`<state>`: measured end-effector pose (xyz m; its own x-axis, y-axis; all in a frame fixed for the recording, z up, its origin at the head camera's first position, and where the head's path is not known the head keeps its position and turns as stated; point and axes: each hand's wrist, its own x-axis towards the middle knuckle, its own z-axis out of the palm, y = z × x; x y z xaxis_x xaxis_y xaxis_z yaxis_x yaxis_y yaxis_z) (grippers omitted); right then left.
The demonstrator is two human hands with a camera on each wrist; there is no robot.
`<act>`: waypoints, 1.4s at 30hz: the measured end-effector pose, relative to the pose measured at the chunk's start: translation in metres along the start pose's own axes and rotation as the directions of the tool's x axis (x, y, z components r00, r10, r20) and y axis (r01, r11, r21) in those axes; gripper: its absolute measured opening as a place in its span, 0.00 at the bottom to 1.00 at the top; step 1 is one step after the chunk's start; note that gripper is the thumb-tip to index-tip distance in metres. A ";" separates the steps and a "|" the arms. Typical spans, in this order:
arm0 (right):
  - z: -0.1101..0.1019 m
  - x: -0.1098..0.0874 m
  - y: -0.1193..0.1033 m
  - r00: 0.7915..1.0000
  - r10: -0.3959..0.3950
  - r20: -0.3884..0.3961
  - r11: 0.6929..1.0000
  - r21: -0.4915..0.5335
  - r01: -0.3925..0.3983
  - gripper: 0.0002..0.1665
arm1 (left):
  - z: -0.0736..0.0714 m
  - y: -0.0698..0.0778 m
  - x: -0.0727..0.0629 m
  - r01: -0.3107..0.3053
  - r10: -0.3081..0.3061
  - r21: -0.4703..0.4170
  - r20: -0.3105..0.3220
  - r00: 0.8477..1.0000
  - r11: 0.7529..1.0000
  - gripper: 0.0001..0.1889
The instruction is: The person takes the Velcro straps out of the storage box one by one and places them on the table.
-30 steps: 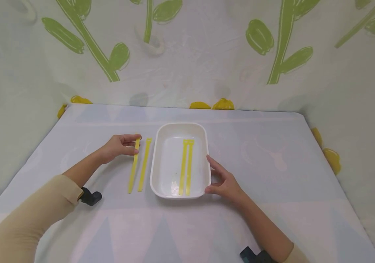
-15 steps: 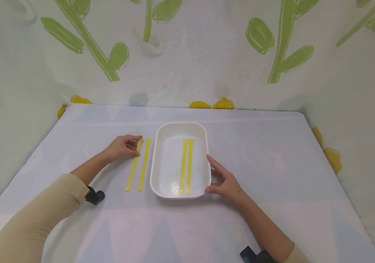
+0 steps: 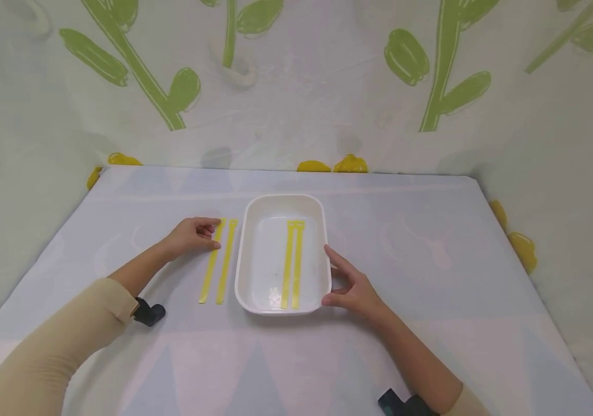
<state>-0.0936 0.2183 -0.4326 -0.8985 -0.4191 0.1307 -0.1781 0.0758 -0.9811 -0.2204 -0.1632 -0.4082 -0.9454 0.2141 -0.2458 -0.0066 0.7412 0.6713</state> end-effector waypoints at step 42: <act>0.000 0.000 -0.001 1.000 0.004 0.005 1.000 0.003 -0.004 0.56 | -0.029 0.093 0.015 -0.061 0.108 -0.334 0.127 0.986 0.941 0.31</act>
<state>-0.0937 0.2185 -0.4315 -0.8973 -0.4230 0.1263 -0.1733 0.0745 -0.9820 -0.2449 -0.1090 -0.3290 -0.8915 0.3722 -0.2582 -0.0578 0.4720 0.8797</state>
